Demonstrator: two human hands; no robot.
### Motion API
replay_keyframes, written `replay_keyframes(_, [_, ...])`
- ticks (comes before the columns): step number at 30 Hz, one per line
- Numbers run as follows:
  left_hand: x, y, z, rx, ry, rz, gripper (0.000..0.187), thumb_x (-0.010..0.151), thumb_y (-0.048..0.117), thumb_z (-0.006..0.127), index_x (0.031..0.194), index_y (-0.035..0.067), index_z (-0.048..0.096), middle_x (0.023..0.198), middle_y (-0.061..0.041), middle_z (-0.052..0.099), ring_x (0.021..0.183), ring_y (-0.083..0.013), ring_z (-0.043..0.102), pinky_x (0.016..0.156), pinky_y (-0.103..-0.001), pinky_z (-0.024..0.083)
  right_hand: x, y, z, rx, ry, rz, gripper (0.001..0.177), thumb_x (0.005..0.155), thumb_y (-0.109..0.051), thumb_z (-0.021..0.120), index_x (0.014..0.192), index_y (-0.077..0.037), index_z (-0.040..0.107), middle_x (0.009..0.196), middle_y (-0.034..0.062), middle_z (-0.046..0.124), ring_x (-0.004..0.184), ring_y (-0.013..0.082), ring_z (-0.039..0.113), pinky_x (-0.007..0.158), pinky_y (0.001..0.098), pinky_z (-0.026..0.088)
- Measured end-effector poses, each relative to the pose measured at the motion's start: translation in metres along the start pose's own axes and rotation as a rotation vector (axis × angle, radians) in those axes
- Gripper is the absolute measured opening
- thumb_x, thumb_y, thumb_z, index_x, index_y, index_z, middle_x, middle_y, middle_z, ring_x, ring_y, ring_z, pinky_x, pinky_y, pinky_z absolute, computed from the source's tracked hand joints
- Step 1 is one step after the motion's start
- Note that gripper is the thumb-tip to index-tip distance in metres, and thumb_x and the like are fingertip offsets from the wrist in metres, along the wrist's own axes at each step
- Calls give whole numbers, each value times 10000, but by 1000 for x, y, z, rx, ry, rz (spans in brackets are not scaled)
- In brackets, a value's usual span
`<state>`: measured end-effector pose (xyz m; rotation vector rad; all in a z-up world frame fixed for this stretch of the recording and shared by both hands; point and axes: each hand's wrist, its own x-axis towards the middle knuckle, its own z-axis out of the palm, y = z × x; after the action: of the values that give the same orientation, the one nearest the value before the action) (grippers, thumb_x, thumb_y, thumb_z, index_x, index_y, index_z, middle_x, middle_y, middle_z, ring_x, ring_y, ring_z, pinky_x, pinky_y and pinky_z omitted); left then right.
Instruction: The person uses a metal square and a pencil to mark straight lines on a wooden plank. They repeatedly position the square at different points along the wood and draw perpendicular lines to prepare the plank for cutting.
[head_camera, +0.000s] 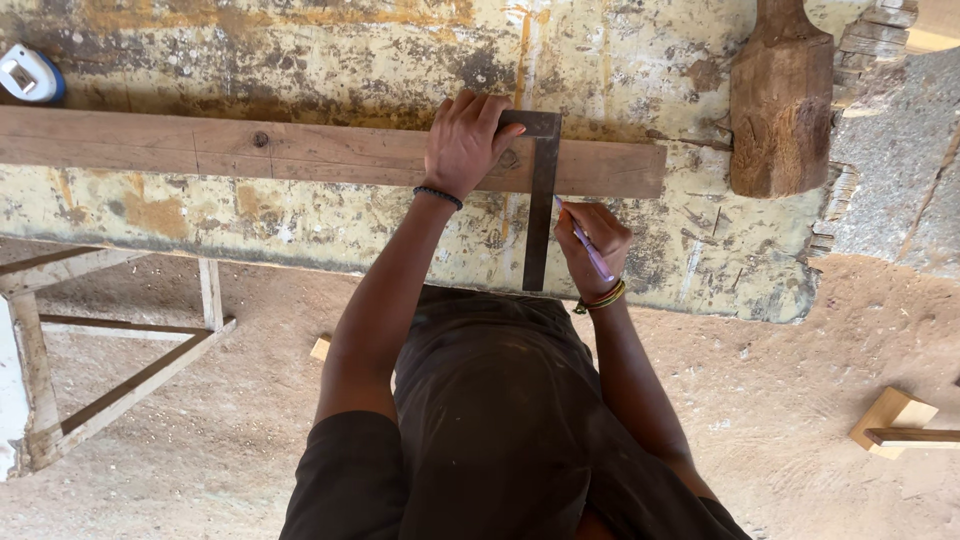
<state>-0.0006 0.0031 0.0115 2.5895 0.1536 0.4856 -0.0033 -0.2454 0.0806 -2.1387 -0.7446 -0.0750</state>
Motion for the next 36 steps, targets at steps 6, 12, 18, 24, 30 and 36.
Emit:
replay_keyframes(6, [0, 2, -4, -13, 13, 7, 351, 948, 427, 746, 1067, 118, 629, 946, -31, 704, 916, -214, 645, 815, -419, 528, 4, 8, 6, -36, 36, 18, 102, 919, 30, 774, 1019, 12, 768, 860, 141, 775, 686, 188, 755, 531, 262, 587])
replay_keyframes(12, [-1, 1, -2, -1, -8, 1, 356, 947, 428, 745, 1057, 109, 631, 935, -36, 704, 903, -218, 647, 802, -420, 527, 17, 6, 8, -23, 74, -60, 158, 923, 16, 763, 1079, 14, 739, 1006, 173, 769, 832, 239, 778, 669, 297, 635])
replay_keyframes(18, [-1, -3, 3, 8, -3, 17, 370, 972, 446, 719, 1065, 99, 631, 941, -41, 706, 897, -215, 644, 801, -417, 531, 17, 7, 12, -12, 33, -24, 158, 910, 20, 756, 1067, 13, 743, 987, 176, 767, 809, 237, 774, 653, 306, 624])
replay_keyframes(24, [-1, -2, 2, 22, 21, 29, 369, 973, 462, 698, 1056, 110, 621, 929, -31, 699, 887, -210, 641, 798, -413, 530, 12, 9, 7, 43, -21, -1, 146, 891, 35, 750, 1035, 13, 754, 930, 158, 769, 761, 201, 768, 620, 281, 606])
replay_keyframes(30, [-2, -1, 1, 11, -10, 3, 367, 974, 459, 705, 1053, 110, 623, 919, -32, 699, 884, -214, 643, 791, -411, 535, -13, 19, 4, 52, -19, 18, 114, 887, 43, 734, 999, 34, 755, 886, 159, 769, 716, 194, 759, 577, 265, 595])
replay_keyframes(36, [-2, -5, 7, 29, 1, 2, 366, 981, 473, 692, 1044, 120, 621, 925, -45, 702, 888, -218, 655, 773, -419, 544, -50, 35, 10, 18, -38, -145, 45, 944, -33, 716, 947, 3, 743, 850, 129, 760, 667, 162, 727, 531, 241, 581])
